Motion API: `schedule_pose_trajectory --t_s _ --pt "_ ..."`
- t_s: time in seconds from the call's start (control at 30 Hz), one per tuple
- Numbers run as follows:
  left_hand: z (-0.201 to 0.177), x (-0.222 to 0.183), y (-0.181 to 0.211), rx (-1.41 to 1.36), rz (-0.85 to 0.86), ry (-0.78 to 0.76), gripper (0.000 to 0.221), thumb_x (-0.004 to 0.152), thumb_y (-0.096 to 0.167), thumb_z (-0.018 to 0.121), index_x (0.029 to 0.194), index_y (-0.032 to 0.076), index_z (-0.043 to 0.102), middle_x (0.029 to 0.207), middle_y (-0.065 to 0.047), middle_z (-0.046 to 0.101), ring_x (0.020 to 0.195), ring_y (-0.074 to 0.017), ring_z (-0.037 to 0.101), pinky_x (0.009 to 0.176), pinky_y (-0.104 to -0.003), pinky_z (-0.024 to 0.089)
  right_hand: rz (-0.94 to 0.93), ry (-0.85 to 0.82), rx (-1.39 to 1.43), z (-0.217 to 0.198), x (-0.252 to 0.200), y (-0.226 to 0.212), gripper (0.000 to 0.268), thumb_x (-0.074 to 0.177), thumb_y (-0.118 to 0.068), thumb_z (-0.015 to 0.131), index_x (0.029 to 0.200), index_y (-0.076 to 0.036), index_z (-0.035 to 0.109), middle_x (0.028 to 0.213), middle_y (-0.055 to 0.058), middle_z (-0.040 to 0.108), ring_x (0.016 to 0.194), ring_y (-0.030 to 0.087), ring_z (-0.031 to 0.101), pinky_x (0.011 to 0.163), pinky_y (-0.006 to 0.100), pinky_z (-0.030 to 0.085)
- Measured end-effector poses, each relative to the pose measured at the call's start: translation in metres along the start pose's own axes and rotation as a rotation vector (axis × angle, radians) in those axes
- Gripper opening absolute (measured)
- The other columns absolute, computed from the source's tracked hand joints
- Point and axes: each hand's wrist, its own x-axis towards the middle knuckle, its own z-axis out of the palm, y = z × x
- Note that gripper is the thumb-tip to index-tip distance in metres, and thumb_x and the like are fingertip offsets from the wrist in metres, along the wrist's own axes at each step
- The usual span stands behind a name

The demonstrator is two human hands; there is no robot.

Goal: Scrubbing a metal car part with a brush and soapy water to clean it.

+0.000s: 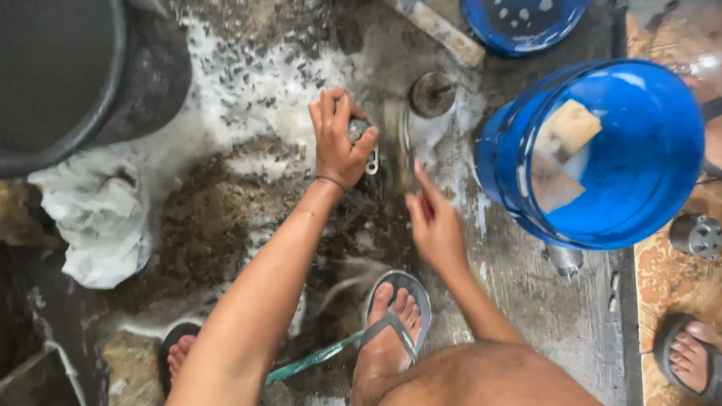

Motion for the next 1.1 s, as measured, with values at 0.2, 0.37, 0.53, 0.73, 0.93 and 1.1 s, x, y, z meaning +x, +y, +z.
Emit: schedule_pose_trajectory --t_s 0.2,0.37,0.53,0.73,0.93,1.1 --pt "-0.007 0.005 0.0 0.044 0.02 -0.075 0.043 0.087 0.052 0.064 0.096 0.012 0.049 0.114 -0.008 0.044 0.114 -0.0413 0.042 0.109 -0.056 0.03 -0.034 0.065 0.109 0.024 0.02 0.01 0.053 0.096 -0.009 0.067 0.148 -0.021 0.057 0.133 0.016 0.067 0.108 0.043 0.067 0.083 0.045 0.059" --pt "-0.024 -0.004 0.0 -0.006 -0.004 -0.193 0.038 0.089 0.047 0.065 0.1 0.013 0.052 0.121 -0.01 0.043 0.119 -0.0428 0.042 0.11 -0.056 0.032 -0.071 -0.037 -0.054 -0.005 0.053 -0.021 0.055 0.095 -0.017 0.067 0.147 -0.03 0.056 0.09 0.014 0.076 0.089 0.038 0.073 0.073 0.05 0.056" --pt "-0.048 -0.009 0.023 -0.035 -0.129 -0.215 0.033 0.094 0.049 0.062 0.108 0.019 0.056 0.13 -0.007 0.038 0.131 -0.037 0.038 0.116 -0.056 0.026 -0.041 -0.06 -0.031 -0.121 -0.027 -0.059 0.056 0.094 -0.017 0.067 0.148 -0.028 0.057 0.085 0.007 0.072 0.074 0.027 0.06 0.066 0.039 0.049" --pt "-0.072 -0.012 0.032 -0.024 -0.123 -0.203 0.045 0.097 0.046 0.058 0.13 0.015 0.06 0.137 -0.012 0.032 0.14 -0.0341 0.039 0.116 -0.055 0.038 0.202 0.101 -0.104 -0.241 -0.08 -0.04 0.063 0.099 -0.01 0.061 0.161 -0.009 0.051 0.064 0.01 0.055 0.042 0.016 0.035 0.036 0.032 0.03" --pt "-0.089 -0.018 0.045 -0.037 -0.23 -0.293 0.059 0.088 0.023 0.061 0.146 0.013 0.053 0.146 -0.014 0.058 0.135 -0.0319 0.054 0.112 -0.046 0.045 -0.066 0.106 -0.122 -0.274 -0.022 0.094 0.05 0.112 0.009 0.055 0.161 0.0 0.054 0.105 0.014 0.051 0.065 0.016 0.041 0.06 0.028 0.032" --pt "-0.098 -0.022 0.046 -0.084 -0.301 -0.364 0.056 0.094 0.02 0.051 0.15 0.014 0.049 0.154 -0.013 0.051 0.144 -0.0342 0.046 0.115 -0.052 0.042 0.409 -0.365 -0.788 -0.227 0.043 -0.02 0.044 0.105 -0.031 0.054 0.148 -0.027 0.061 0.082 0.017 0.079 0.054 0.03 0.057 0.055 0.042 0.037"
